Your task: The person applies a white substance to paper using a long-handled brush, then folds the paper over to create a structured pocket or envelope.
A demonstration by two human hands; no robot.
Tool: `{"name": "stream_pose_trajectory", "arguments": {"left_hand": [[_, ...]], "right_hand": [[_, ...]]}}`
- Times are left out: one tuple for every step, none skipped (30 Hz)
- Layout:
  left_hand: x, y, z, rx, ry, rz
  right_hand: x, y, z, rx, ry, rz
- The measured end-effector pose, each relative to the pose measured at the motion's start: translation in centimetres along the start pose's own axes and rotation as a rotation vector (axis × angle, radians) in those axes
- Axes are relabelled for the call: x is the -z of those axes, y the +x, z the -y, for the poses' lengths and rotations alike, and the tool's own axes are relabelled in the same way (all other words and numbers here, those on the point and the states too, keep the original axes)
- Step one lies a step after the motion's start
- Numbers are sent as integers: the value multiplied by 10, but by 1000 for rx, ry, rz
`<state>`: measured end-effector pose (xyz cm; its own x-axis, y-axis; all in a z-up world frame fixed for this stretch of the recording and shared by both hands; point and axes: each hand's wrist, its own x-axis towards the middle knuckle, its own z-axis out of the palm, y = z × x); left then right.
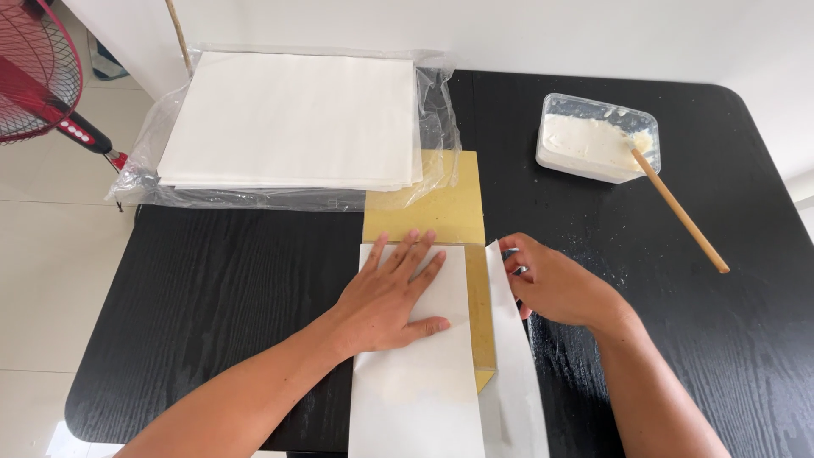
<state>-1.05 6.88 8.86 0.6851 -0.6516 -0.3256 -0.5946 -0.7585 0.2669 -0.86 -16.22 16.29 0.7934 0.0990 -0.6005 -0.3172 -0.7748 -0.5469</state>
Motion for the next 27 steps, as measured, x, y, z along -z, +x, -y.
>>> {"name": "stream_pose_trajectory", "arguments": {"left_hand": [[-2, 2, 1, 0, -1, -3], [-3, 3, 2, -11, -10, 18], [-6, 4, 2, -18, -22, 39], [-7, 5, 2, -14, -26, 34], [-7, 6, 2, -16, -21, 27], [-8, 7, 3, -19, -16, 20], [-8, 7, 3, -18, -19, 21], [-8, 8, 3, -19, -17, 24], [-9, 8, 4, -20, -14, 29], [-8, 8, 2, -20, -15, 31], [-7, 8, 1, -19, -14, 24], [-6, 8, 0, -17, -13, 17], [-6, 8, 1, -17, -10, 16], [-5, 8, 1, -27, -8, 14], [-6, 9, 1, -35, -11, 13], [-6, 9, 1, -32, -13, 11], [-6, 8, 1, -39, -3, 7], [-7, 8, 1, -45, 6, 3], [-8, 9, 1, -43, 3, 1], [-8, 9, 0, -47, 7, -6], [-8, 9, 1, -51, 13, -11], [-7, 8, 1, -49, 13, -12], [-6, 8, 0, -50, 6, -3], [-5, 8, 0, -51, -1, 5], [-5, 8, 0, -51, -3, 6], [-5, 8, 0, -55, -1, 4], [-4, 8, 0, -57, 1, 1]], "right_hand": [[0, 1, 0, 0, -3, -2], [0, 2, 1, 10, 40, 27], [-1, 3, 2, 21, 80, 59], [0, 3, 1, 23, 73, 60], [0, 4, 1, 18, 89, 70], [1, 5, 1, 12, 105, 80], [0, 8, -2, 11, 103, 82], [-1, 11, -5, 15, 98, 91], [-2, 14, -7, 20, 96, 99], [-2, 14, -7, 19, 97, 101], [-3, 14, -7, 19, 106, 93], [-3, 13, -6, 20, 115, 84], [-5, 16, -10, 22, 116, 82], [-6, 19, -14, 22, 129, 81], [-8, 22, -17, 21, 139, 83], [-8, 23, -18, 22, 137, 84], [-9, 24, -18, 21, 150, 81], [-10, 25, -19, 19, 163, 78], [-10, 26, -19, 19, 158, 80], [-10, 26, -18, 14, 165, 80], [-11, 26, -18, 10, 175, 79], [-11, 25, -16, 11, 173, 80], [-11, 24, -14, 0, 158, 60], [-11, 23, -13, -11, 142, 39], [-12, 23, -12, -12, 142, 40], [-13, 23, -12, -18, 129, 24], [-14, 23, -11, -23, 116, 8]]}}
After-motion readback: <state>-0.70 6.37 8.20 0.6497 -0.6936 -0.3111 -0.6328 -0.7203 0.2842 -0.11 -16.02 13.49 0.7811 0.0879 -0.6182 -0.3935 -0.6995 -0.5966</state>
